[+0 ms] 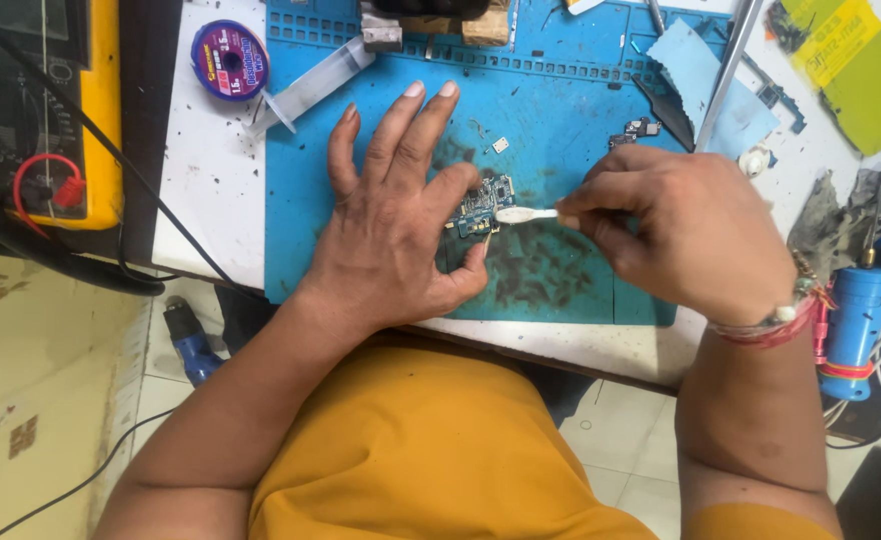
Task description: The person works on a small electronic circuit board placed on a blue mat. They use tweezers to adjust components and a toothbrush to clean the board's surface. The person also applies a substance from a syringe onto the board during the process.
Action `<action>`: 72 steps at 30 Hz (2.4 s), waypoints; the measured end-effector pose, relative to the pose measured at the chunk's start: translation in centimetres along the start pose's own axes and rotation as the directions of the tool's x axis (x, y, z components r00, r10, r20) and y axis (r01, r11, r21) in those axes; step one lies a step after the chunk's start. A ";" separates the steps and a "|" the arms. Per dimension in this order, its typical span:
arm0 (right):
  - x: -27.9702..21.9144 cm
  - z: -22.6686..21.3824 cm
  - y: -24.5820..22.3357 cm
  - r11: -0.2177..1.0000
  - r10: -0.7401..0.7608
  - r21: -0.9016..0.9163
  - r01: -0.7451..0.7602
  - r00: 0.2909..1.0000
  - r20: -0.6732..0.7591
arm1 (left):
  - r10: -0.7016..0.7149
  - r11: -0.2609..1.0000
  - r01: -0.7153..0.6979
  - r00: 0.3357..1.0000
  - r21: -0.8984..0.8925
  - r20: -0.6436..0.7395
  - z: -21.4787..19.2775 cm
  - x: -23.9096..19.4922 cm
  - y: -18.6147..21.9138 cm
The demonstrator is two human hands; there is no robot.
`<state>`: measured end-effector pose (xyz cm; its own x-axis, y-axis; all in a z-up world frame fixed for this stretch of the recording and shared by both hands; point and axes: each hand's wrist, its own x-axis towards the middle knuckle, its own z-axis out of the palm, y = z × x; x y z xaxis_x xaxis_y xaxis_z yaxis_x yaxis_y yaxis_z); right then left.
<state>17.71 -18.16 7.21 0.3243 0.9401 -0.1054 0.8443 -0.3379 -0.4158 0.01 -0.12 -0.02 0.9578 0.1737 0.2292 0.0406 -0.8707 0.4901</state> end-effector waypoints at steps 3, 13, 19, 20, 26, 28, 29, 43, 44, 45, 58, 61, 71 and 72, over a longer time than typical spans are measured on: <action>0.5 0.2 -0.6 1.000 0.001 0.011 -0.001 1.000 -0.026 | -0.008 1.000 0.008 1.000 -0.002 -0.003 -0.1 -0.1 0.0; 0.2 -0.2 -0.5 1.000 -0.014 0.027 0.013 1.000 0.014 | 0.002 1.000 -0.002 1.000 -0.012 0.003 0.1 -0.2 -0.1; 0.3 0.2 -0.5 1.000 -0.009 0.019 0.009 1.000 0.013 | 0.007 1.000 -0.007 1.000 -0.006 -0.003 0.1 -0.5 -0.2; 0.2 0.1 -0.5 0.999 -0.028 0.029 0.027 0.999 0.031 | 0.014 1.000 -0.014 1.000 -0.006 -0.004 0.2 -0.4 -0.3; 0.4 -0.1 -0.7 0.998 -0.014 0.057 0.015 1.000 -0.009 | 0.014 1.000 -0.014 1.000 -0.004 -0.008 0.2 -0.3 -0.4; 0.3 -0.2 -0.7 0.999 -0.016 0.038 0.015 1.000 0.015 | 0.016 1.000 -0.016 1.000 -0.007 -0.005 0.2 -0.2 -0.3; 0.3 -0.3 -0.6 1.000 -0.014 0.026 0.014 1.000 0.023 | 0.018 1.000 -0.018 1.000 -0.002 -0.005 0.2 -0.1 -0.2; 0.0 -0.3 -0.2 1.000 0.008 0.006 -0.008 1.000 0.017 | 0.010 1.000 -0.011 1.000 -0.012 -0.008 0.1 -0.2 -0.2; 0.0 -0.4 -0.3 1.000 -0.001 0.002 0.001 1.000 0.022 | 0.014 1.000 -0.014 1.000 -0.009 -0.006 0.1 0.0 -0.2; 0.1 -0.4 -0.5 1.000 0.023 -0.014 -0.023 1.000 0.000 | 0.018 1.000 -0.018 1.000 -0.007 -0.003 0.1 0.1 -0.2; 0.4 -0.3 -0.9 1.000 0.004 0.022 -0.003 1.000 -0.008 | 0.012 1.000 -0.012 1.000 -0.007 -0.011 0.0 -0.2 -0.2; 0.3 -0.2 -0.7 0.999 0.047 0.005 -0.047 0.999 -0.003 | 0.010 1.000 -0.010 1.000 -0.008 0.001 0.0 0.1 -0.1; 0.0 -0.1 -0.9 0.999 0.033 -0.031 -0.034 0.999 -0.024 | 0.008 1.000 -0.008 1.000 0.005 0.004 -0.3 -0.2 0.0; 0.0 0.1 -0.8 1.000 0.024 -0.004 -0.024 0.999 -0.034 | 0.015 1.000 -0.015 1.000 0.000 0.005 -0.3 -0.1 -0.1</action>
<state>17.01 -17.85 7.46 0.3586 0.9296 -0.0849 0.8382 -0.3607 -0.4091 -0.14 0.07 0.17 0.9595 0.1587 0.2326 0.0266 -0.8733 0.4864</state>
